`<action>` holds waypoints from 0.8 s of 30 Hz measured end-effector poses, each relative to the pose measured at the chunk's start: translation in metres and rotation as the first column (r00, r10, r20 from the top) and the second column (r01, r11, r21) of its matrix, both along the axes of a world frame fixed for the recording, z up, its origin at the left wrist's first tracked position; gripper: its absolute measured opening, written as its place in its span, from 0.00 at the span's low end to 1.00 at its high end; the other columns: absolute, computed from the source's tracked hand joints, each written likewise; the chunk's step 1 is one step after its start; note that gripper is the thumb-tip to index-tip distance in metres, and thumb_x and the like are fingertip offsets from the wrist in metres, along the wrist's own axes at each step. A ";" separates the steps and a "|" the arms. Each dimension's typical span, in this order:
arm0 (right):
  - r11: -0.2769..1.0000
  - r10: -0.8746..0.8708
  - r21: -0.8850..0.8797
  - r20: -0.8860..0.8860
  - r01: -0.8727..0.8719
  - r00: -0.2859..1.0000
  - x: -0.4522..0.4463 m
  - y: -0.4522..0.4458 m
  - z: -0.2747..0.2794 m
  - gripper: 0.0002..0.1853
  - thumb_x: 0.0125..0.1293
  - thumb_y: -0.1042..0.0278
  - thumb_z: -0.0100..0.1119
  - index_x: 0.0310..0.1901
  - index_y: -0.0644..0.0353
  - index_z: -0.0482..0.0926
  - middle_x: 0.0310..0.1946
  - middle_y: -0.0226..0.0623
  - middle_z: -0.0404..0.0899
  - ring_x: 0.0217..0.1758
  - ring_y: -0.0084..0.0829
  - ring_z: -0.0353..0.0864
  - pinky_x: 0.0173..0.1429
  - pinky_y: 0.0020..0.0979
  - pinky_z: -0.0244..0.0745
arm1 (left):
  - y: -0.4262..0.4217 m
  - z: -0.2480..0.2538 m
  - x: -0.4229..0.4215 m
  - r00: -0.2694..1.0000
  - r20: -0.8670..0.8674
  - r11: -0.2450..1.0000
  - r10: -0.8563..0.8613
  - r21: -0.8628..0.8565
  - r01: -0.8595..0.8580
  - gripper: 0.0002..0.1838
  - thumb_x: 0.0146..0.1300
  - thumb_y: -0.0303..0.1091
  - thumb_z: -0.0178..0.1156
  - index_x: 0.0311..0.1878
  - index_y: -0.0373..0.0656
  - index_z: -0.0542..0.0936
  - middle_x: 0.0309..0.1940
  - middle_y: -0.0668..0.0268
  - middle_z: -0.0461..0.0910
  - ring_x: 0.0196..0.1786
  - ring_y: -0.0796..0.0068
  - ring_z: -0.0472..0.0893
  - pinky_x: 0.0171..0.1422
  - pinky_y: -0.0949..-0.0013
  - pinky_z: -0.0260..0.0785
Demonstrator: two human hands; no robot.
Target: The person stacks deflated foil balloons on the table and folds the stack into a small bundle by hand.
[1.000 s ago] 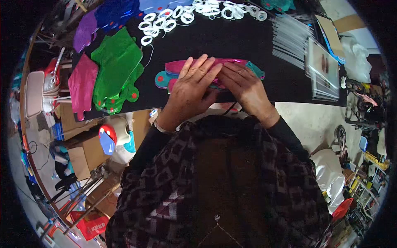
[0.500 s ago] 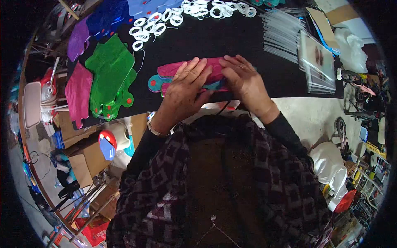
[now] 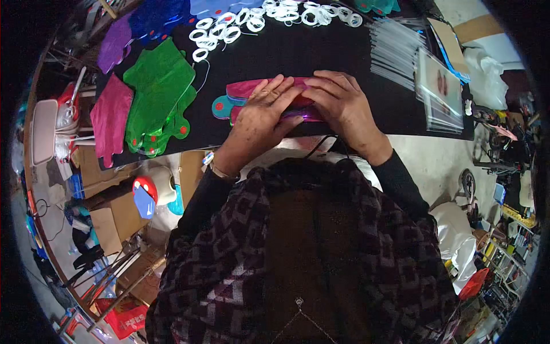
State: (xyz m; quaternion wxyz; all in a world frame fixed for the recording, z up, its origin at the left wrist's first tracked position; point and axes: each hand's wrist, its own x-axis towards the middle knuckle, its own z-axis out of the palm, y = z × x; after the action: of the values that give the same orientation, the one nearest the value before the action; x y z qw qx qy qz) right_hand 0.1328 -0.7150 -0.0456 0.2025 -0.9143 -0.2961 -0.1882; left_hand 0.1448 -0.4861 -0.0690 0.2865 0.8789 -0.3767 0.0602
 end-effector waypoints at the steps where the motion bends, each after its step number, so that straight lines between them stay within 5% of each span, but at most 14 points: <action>1: 0.998 0.020 0.056 -0.028 -0.018 0.999 0.003 0.002 -0.001 0.15 0.59 0.76 0.66 0.49 0.53 0.84 0.56 0.30 0.85 0.61 0.36 0.80 0.66 0.38 0.73 | 0.000 -0.001 0.001 1.000 0.005 1.000 0.005 0.000 -0.005 0.29 0.68 0.41 0.66 0.70 0.42 0.76 0.72 0.55 0.75 0.77 0.54 0.71 0.83 0.53 0.58; 7: 0.931 0.067 0.366 -0.217 0.017 0.974 0.005 0.007 -0.014 0.16 0.57 0.79 0.65 0.45 0.48 0.85 0.47 0.27 0.85 0.50 0.32 0.80 0.57 0.34 0.70 | 0.000 0.000 0.002 0.999 -0.038 0.999 0.020 -0.043 -0.022 0.25 0.71 0.37 0.62 0.69 0.42 0.76 0.71 0.55 0.77 0.76 0.53 0.72 0.83 0.52 0.59; 12: 0.873 0.109 0.487 -0.205 0.005 0.973 0.005 0.009 -0.016 0.18 0.54 0.83 0.64 0.44 0.48 0.84 0.45 0.28 0.84 0.47 0.32 0.78 0.56 0.32 0.69 | 0.001 -0.001 0.002 0.998 -0.065 0.996 0.019 -0.081 -0.025 0.24 0.72 0.36 0.60 0.69 0.42 0.77 0.70 0.55 0.77 0.76 0.53 0.72 0.83 0.51 0.59; 24: 0.878 0.129 0.477 -0.178 -0.029 0.976 0.009 0.009 -0.016 0.19 0.55 0.81 0.65 0.48 0.49 0.82 0.46 0.28 0.82 0.47 0.33 0.78 0.56 0.33 0.69 | 0.001 0.007 0.002 0.991 -0.128 0.997 0.048 -0.047 -0.055 0.25 0.72 0.34 0.59 0.71 0.43 0.75 0.71 0.60 0.78 0.77 0.55 0.71 0.83 0.54 0.60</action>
State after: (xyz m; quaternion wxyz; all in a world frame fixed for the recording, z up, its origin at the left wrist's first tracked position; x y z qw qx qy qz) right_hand 0.1415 -0.7061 -0.0612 0.4557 -0.8390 -0.2563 -0.1511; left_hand 0.1467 -0.4846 -0.0618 0.3300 0.8829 -0.3333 0.0211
